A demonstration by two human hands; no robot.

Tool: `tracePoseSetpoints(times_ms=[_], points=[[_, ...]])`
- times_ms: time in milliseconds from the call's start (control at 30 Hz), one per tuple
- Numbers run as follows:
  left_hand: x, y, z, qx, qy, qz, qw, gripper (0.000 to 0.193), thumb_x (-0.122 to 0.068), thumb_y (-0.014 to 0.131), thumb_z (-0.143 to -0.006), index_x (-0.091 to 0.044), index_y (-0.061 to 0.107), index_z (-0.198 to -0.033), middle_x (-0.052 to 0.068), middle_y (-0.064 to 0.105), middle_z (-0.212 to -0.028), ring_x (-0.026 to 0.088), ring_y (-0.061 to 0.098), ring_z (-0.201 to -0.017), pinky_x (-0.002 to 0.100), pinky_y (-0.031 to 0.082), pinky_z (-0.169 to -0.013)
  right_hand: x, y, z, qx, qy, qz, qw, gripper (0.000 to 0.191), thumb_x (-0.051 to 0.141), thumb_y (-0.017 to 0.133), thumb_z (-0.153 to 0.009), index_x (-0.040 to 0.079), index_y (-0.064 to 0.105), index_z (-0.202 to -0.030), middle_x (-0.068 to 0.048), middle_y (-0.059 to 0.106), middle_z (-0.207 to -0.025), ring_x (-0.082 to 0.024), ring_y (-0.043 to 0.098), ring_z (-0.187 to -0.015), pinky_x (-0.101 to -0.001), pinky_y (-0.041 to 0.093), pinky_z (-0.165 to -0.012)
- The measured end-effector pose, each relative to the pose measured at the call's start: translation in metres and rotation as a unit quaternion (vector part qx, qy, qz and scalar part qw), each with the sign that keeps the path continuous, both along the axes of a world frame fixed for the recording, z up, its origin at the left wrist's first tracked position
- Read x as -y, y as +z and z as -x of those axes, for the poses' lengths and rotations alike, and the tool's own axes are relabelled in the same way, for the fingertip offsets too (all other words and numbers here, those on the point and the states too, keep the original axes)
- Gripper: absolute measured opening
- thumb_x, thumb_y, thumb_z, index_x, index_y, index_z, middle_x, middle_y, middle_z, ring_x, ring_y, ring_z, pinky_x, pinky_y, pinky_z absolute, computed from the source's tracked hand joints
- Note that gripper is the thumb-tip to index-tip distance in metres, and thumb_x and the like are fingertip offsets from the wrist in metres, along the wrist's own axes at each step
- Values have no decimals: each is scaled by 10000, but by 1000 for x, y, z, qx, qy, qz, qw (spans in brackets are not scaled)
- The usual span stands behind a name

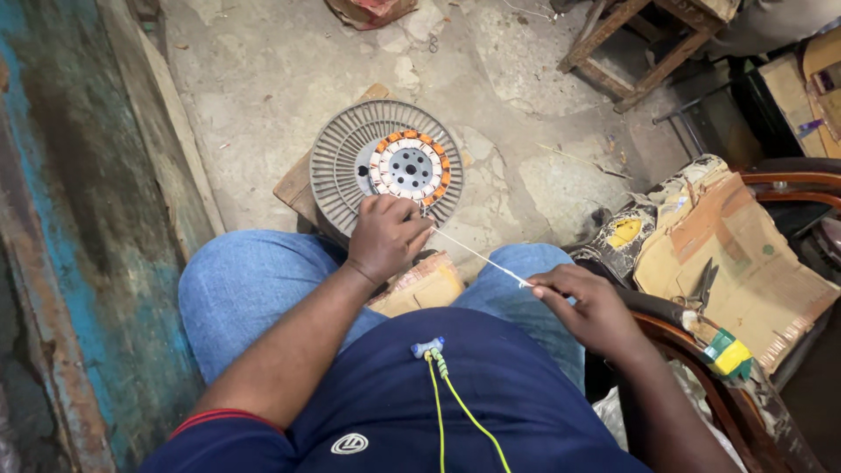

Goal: The person sits on the floor and winds a white insulating string around the copper windings of a motor stator. They repeatedly wrap the string between slots to secure the coils, occasionally adjusting the stator's position on a wooden block.

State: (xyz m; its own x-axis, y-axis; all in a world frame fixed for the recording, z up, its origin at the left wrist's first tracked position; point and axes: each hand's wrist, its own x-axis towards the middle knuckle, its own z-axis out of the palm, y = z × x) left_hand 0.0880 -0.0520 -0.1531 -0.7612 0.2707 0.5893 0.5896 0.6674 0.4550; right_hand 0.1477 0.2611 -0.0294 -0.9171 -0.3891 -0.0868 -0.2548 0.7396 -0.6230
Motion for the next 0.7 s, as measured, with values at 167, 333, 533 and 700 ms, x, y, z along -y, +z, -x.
tracePoseSetpoints(times_ms=[167, 333, 533, 700], points=[[-2, 1, -6, 16, 20, 0, 1000, 89, -251, 795, -837, -232, 778, -922, -70, 600, -902, 179, 557, -932, 411, 380, -879, -21, 3, -1, -35, -32, -95, 994, 162, 174, 734, -878, 100, 778, -1015, -83, 741, -897, -243, 709, -810, -360, 557, -719], [-1, 1, -7, 43, 4, 12, 999, 98, -247, 791, -858, -213, 784, -949, -70, 592, -852, 167, 570, -885, 389, 397, -814, -41, 4, 5, -91, -17, -115, 989, 158, 164, 729, -877, 129, 777, -1023, -62, 735, -943, -258, 706, -880, -376, 561, -788], [0, 1, -7, 42, -2, -1, 999, 87, -227, 778, -850, -178, 749, -916, -49, 615, -915, 181, 585, -915, 380, 418, -780, -38, -12, 12, -240, -95, -184, 948, 203, 83, 758, -868, 131, 793, -1062, -93, 688, -999, -292, 663, -944, -403, 538, -823], [1, 1, -8, 23, -6, 7, 1000, 91, -212, 768, -841, -165, 717, -900, -33, 634, -1031, 200, 594, -962, 394, 427, -791, -15, -31, 25, -318, -168, -64, 931, 156, 58, 772, -986, 102, 775, -1135, -105, 683, -1031, -256, 672, -939, -374, 545, -811]])
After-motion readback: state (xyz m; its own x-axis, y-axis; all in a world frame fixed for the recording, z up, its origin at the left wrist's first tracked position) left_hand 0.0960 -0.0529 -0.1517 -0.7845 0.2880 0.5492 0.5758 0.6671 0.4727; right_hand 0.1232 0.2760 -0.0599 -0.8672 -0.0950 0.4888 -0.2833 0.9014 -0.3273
